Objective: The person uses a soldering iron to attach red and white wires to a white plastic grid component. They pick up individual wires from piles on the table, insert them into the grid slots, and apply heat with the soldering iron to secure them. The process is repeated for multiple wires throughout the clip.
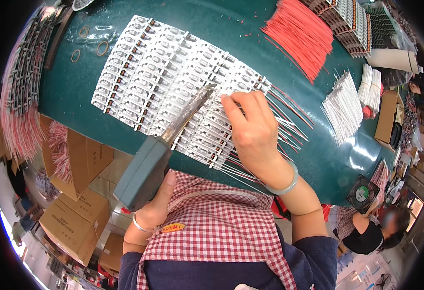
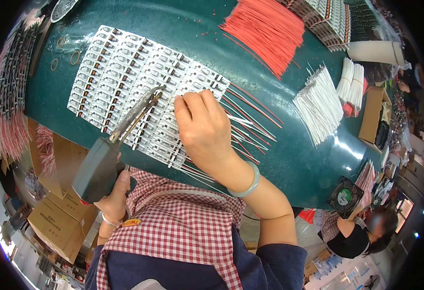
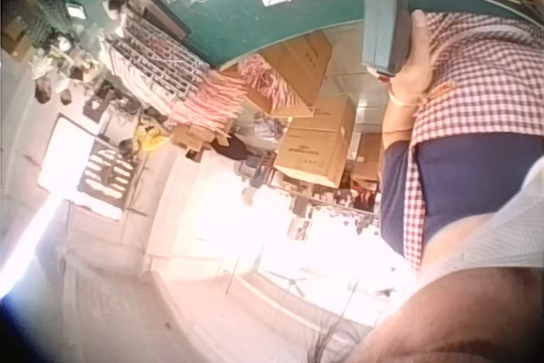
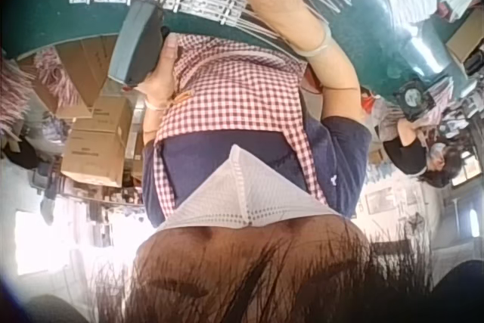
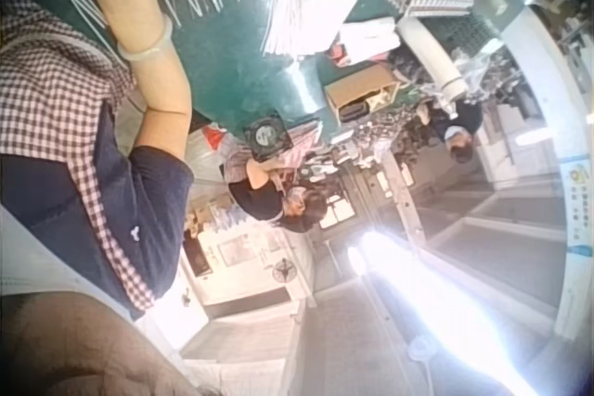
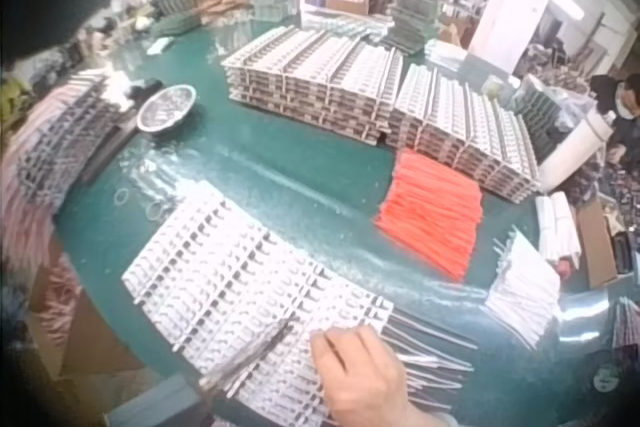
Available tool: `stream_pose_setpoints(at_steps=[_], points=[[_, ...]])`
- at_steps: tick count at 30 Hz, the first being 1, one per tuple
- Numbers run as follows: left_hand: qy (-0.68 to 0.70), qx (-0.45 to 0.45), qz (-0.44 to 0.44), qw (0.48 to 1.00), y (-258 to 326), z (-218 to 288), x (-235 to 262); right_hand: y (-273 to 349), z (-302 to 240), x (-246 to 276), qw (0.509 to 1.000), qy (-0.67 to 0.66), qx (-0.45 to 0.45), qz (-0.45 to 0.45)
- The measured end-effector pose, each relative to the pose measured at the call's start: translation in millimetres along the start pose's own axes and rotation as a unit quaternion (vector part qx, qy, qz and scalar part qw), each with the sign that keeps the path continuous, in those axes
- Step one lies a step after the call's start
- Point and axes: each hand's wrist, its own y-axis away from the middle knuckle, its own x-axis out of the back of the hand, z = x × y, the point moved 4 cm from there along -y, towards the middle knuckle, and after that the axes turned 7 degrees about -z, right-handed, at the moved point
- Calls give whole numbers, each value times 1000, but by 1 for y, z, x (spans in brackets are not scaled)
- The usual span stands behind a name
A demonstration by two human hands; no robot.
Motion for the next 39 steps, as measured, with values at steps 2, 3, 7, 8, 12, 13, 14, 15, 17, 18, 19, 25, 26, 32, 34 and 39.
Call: stream_pose_setpoints(at_steps=[2, 3, 7, 8, 12, 13, 14, 15, 17, 18, 19, 25, 26, 32, 34, 39], points=[[-8, -18, -4, 1000, -2, 3, -1, 0, 0, 1, 1000, -9, -3, -1], [-14, -35, -2, 999, -3, 4, -3, 1, 1, 1, 1000, -13, -5, -3], [-98, -81, -4, 992, -10, 10, -6, 0, 5, 11, 999, -32, 3, 37], [-107, -91, -1, 990, -12, 10, -6, -2, 6, 12, 998, -32, 3, 50], [-134, -117, 0, 984, -18, 11, -9, -4, 13, 6, 999, -16, -1, 47], [-138, -120, -1, 983, -20, 11, -10, -4, 13, 4, 999, -13, -2, 45], [-154, -135, -7, 979, -21, 14, -12, -4, 14, 2, 999, -10, -2, 43], [-170, -149, -14, 974, -24, 18, -13, -4, 14, 1, 999, -8, -4, 40], [-187, -165, -26, 968, -26, 21, -15, -5, 14, 1, 999, -5, -6, 39], [-188, -167, -30, 967, -26, 21, -15, -5, 14, 0, 999, -3, -7, 38], [-189, -169, -35, 967, -26, 21, -16, -5, 14, 0, 999, -3, -7, 37], [-205, -150, -40, 967, -28, 24, -19, -5, 13, -1, 999, 4, -2, 35], [-206, -154, -33, 966, -27, 24, -19, -6, 13, -1, 999, 3, 0, 33], [-205, -156, -37, 966, -25, 19, -18, -6, 13, 0, 1000, 7, 3, 31], [-193, -133, -47, 971, -20, 10, -13, -6, 13, 0, 1000, 7, 1, 31], [-155, -104, 7, 982, -18, 15, -8, -6, 13, -1, 999, 7, -1, 33]])
